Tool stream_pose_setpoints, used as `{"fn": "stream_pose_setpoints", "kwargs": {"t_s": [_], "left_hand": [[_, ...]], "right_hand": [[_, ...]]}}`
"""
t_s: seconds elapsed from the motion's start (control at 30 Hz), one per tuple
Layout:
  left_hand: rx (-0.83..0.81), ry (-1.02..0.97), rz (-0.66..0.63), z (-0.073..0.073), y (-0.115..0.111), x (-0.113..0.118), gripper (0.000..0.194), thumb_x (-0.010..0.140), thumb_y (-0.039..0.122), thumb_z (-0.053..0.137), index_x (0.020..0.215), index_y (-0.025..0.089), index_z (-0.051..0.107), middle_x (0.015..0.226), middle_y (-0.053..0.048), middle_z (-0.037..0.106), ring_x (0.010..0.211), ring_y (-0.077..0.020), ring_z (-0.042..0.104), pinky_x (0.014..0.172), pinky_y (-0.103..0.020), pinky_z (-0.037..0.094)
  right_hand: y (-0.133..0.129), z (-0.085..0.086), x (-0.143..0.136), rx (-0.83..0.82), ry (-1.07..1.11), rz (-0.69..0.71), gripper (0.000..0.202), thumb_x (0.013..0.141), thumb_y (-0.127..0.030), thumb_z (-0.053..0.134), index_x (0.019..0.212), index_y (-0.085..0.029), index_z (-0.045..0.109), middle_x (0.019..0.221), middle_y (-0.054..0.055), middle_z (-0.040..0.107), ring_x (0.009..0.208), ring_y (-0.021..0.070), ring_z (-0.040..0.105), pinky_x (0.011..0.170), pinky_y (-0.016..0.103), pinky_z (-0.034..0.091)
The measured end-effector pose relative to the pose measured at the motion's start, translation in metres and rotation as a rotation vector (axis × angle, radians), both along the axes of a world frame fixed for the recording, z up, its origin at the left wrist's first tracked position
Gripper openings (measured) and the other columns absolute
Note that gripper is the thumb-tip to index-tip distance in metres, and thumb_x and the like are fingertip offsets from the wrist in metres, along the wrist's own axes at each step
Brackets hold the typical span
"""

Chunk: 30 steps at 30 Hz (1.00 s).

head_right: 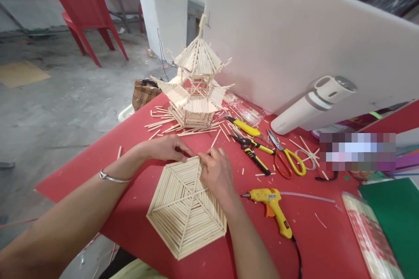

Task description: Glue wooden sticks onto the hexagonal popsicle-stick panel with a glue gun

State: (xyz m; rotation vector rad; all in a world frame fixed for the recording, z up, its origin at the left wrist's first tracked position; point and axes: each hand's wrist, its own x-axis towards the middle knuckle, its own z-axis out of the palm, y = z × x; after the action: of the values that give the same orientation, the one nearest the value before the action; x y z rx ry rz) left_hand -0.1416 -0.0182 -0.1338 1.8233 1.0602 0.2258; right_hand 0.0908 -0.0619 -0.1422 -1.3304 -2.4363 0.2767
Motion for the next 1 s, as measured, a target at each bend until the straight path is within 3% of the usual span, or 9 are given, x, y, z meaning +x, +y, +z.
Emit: {"fn": "stream_pose_setpoints", "kwargs": {"t_s": [0.07, 0.17, 0.3, 0.5, 1.0], "left_hand": [[0.013, 0.005, -0.002, 0.003, -0.002, 0.002, 0.034, 0.075, 0.024, 0.066, 0.107, 0.022, 0.078, 0.093, -0.001, 0.078, 0.074, -0.0129, 0.062, 0.069, -0.023, 0.042], [0.087, 0.11, 0.039, 0.009, -0.006, 0.004, 0.014, 0.075, 0.026, 0.067, 0.081, 0.017, 0.076, 0.072, 0.0, 0.072, 0.065, -0.0119, 0.057, 0.062, -0.024, 0.038], [0.172, 0.269, 0.052, 0.02, -0.01, 0.002, 0.022, 0.077, 0.032, 0.067, 0.061, 0.017, 0.064, 0.059, 0.0, 0.062, 0.057, -0.0113, 0.05, 0.057, -0.026, 0.031], [0.158, 0.296, -0.114, 0.03, -0.013, -0.012, 0.019, 0.08, 0.025, 0.059, 0.064, 0.017, 0.063, 0.065, 0.001, 0.065, 0.059, -0.0116, 0.051, 0.057, -0.026, 0.031], [0.17, 0.289, -0.098, 0.031, -0.017, -0.007, 0.013, 0.073, 0.019, 0.061, 0.06, 0.019, 0.062, 0.059, 0.003, 0.061, 0.055, -0.0112, 0.046, 0.054, -0.026, 0.028]], "right_hand": [[0.0, 0.0, 0.0, 0.004, -0.002, 0.002, 0.034, 0.091, -0.007, 0.053, 0.115, -0.022, 0.073, 0.092, 0.006, 0.062, 0.092, 0.0215, 0.049, 0.082, 0.033, 0.042], [0.0, 0.0, 0.001, 0.014, -0.008, 0.006, 0.036, 0.089, -0.005, 0.054, 0.115, -0.022, 0.073, 0.091, 0.006, 0.062, 0.092, 0.0215, 0.049, 0.081, 0.032, 0.041], [0.0, -0.001, 0.001, 0.02, -0.015, 0.001, 0.035, 0.091, -0.007, 0.054, 0.116, -0.022, 0.072, 0.092, 0.006, 0.062, 0.092, 0.0214, 0.049, 0.081, 0.032, 0.041], [0.0, -0.004, 0.002, 0.023, -0.007, 0.007, 0.033, 0.092, -0.009, 0.053, 0.117, -0.021, 0.072, 0.091, 0.006, 0.062, 0.09, 0.0213, 0.049, 0.08, 0.033, 0.041], [0.0, -0.004, 0.001, 0.024, 0.011, 0.013, 0.032, 0.093, -0.009, 0.053, 0.115, -0.021, 0.073, 0.091, 0.006, 0.063, 0.091, 0.0212, 0.05, 0.08, 0.032, 0.041]]}}
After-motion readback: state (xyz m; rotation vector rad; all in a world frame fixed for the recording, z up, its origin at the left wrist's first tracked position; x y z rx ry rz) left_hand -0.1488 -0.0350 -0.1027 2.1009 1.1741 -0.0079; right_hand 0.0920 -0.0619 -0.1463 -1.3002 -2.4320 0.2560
